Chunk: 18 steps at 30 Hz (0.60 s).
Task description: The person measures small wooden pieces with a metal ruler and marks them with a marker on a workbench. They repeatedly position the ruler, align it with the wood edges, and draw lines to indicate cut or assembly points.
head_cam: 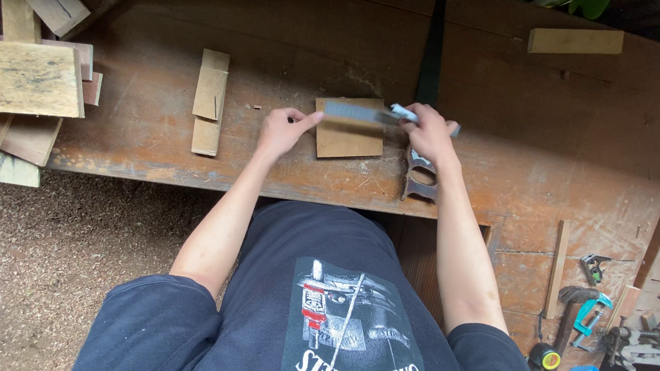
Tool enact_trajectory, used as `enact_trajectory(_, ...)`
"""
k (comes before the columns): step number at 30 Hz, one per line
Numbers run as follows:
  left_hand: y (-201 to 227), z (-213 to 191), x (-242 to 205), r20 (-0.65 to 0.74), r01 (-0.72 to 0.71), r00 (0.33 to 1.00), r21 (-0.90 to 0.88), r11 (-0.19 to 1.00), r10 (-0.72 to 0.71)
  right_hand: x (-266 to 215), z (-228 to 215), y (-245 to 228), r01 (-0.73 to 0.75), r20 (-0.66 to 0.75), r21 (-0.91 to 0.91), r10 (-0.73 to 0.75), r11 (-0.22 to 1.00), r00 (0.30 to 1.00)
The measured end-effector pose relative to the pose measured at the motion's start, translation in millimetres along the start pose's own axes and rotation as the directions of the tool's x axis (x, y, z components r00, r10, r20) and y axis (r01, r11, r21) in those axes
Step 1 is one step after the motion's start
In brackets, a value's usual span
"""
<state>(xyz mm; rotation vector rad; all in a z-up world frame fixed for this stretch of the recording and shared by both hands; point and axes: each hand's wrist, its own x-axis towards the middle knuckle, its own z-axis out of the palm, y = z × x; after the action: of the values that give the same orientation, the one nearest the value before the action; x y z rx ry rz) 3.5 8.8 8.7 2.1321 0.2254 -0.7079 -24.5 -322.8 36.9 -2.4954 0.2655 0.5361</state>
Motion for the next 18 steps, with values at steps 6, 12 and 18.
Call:
enact_trajectory(6,8,1,-17,0.248,-0.066,0.967,0.045,0.997,0.053,-18,-16,-14,-0.143,0.055,0.867,0.193,0.477,0.980)
enact_trajectory(12,5,18,-19,0.244,-0.104,0.965,0.009,0.995,0.098,-36,32,-21,-0.090,0.074,0.995,0.288,0.043,0.955)
enact_trajectory(18,-8,21,-15,0.030,-0.150,0.988,-0.093,0.984,0.153,-33,101,-6,-0.093,0.108,0.994,0.388,-0.057,0.915)
